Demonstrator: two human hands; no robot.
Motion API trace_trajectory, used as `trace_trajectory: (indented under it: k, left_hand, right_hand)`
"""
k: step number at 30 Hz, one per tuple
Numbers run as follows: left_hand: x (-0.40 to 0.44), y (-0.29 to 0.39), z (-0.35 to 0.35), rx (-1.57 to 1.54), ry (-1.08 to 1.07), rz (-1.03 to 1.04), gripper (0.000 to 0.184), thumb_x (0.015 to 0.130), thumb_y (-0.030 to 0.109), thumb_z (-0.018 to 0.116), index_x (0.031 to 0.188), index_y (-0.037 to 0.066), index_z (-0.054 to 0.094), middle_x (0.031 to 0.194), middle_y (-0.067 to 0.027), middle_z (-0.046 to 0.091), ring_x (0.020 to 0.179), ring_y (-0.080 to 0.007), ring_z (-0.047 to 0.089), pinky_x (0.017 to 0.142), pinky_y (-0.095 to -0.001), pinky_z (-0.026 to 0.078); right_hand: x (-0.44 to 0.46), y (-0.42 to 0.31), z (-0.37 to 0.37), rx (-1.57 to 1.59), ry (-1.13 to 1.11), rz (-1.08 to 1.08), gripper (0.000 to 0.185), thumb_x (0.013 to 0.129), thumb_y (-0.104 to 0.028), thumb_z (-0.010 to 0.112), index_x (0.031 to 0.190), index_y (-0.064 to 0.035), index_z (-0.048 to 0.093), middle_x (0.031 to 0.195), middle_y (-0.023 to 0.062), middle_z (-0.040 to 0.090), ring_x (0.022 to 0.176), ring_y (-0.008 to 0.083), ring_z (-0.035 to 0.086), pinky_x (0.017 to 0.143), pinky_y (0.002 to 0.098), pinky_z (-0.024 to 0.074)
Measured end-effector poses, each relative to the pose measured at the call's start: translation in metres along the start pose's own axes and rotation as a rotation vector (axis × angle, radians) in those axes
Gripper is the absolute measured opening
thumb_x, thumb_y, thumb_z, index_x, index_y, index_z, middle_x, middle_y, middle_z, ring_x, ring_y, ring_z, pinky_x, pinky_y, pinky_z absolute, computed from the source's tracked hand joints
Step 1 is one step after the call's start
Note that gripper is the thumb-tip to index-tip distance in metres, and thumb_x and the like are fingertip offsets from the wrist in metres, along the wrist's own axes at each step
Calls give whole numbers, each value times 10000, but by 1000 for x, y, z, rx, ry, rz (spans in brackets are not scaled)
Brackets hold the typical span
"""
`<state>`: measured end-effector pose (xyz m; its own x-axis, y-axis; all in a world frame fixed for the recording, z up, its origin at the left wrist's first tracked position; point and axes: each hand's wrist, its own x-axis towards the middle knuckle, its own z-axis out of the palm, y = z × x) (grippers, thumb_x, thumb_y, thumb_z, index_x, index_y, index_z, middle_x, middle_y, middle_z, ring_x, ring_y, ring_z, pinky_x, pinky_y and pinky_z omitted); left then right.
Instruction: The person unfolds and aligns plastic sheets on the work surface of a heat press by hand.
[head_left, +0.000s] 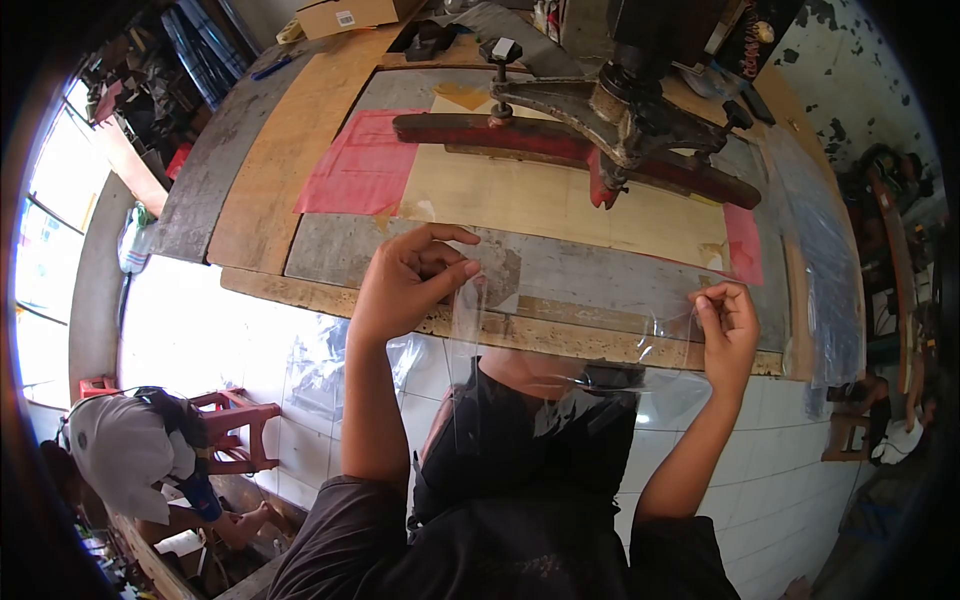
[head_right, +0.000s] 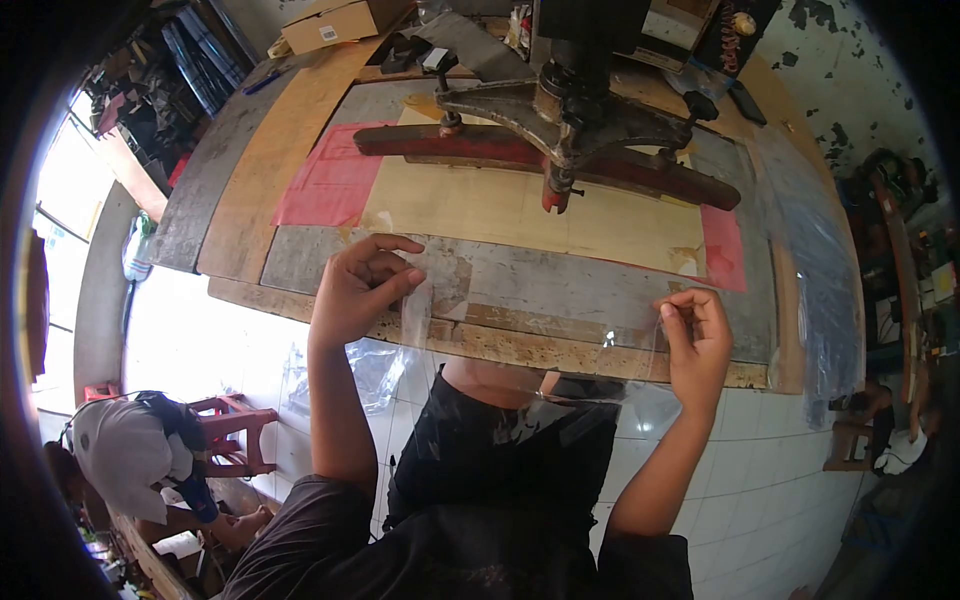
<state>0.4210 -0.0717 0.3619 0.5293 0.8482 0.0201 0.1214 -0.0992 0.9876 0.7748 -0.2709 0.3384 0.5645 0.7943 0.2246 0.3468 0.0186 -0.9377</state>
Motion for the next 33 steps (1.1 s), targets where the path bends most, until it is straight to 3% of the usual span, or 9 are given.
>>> trace_trajectory:
  k: [33]
  left_hand:
    - [0,0,1,29,-1,12,281,959,54,793,1210,-16,689,813,4,729,646,-14,593,572,-210,464]
  right_hand:
    - [-1,-1,1,-25,8,-11,71,1008,22,681,1028,-12,622,1016,53,711,931,105,646,862,261,513]
